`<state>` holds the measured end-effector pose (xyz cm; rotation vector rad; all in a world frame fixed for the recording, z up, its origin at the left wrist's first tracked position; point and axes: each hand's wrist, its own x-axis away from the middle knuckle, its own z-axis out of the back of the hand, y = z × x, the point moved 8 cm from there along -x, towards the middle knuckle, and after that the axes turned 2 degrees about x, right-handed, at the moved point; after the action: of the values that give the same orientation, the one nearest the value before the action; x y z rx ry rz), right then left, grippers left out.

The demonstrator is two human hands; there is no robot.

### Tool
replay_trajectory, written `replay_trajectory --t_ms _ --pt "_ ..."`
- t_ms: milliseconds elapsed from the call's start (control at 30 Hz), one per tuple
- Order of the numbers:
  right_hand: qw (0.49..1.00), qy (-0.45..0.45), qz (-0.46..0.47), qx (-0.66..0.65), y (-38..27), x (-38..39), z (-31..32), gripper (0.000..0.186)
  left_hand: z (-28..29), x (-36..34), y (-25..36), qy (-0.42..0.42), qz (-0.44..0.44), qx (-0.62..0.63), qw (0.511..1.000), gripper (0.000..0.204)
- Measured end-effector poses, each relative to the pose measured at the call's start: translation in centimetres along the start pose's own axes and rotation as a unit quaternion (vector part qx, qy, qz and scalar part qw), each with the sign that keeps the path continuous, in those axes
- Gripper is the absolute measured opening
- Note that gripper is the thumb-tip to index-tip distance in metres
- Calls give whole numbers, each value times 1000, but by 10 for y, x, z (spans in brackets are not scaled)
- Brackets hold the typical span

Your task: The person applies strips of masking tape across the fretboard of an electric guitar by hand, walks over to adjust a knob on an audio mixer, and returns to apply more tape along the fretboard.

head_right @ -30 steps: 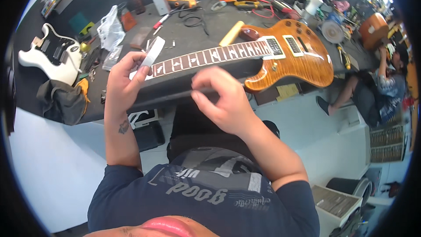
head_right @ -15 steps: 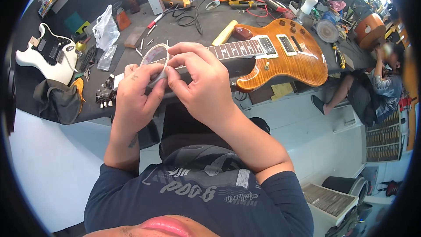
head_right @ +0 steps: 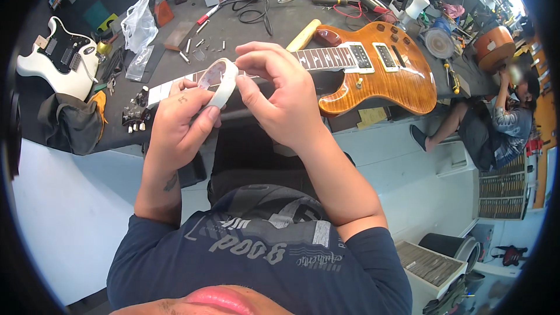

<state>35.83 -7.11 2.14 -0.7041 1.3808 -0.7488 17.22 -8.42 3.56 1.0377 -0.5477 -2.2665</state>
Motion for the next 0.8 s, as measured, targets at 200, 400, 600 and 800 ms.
replay_trajectory --t_ms 200,400,600,800 --pt "974 -66 123 180 -17 -1 -5 20 -4 1 -2 -17 -6 3 1000 10" --pt "968 -40 125 213 -19 -1 -13 11 -1 8 -11 -6 5 63 998 12" --pt "977 -52 104 179 -22 7 -16 10 7 9 -16 92 43 -75 992 10" --pt "973 -10 104 205 -9 9 -1 15 12 8 -11 164 5 -138 977 6"
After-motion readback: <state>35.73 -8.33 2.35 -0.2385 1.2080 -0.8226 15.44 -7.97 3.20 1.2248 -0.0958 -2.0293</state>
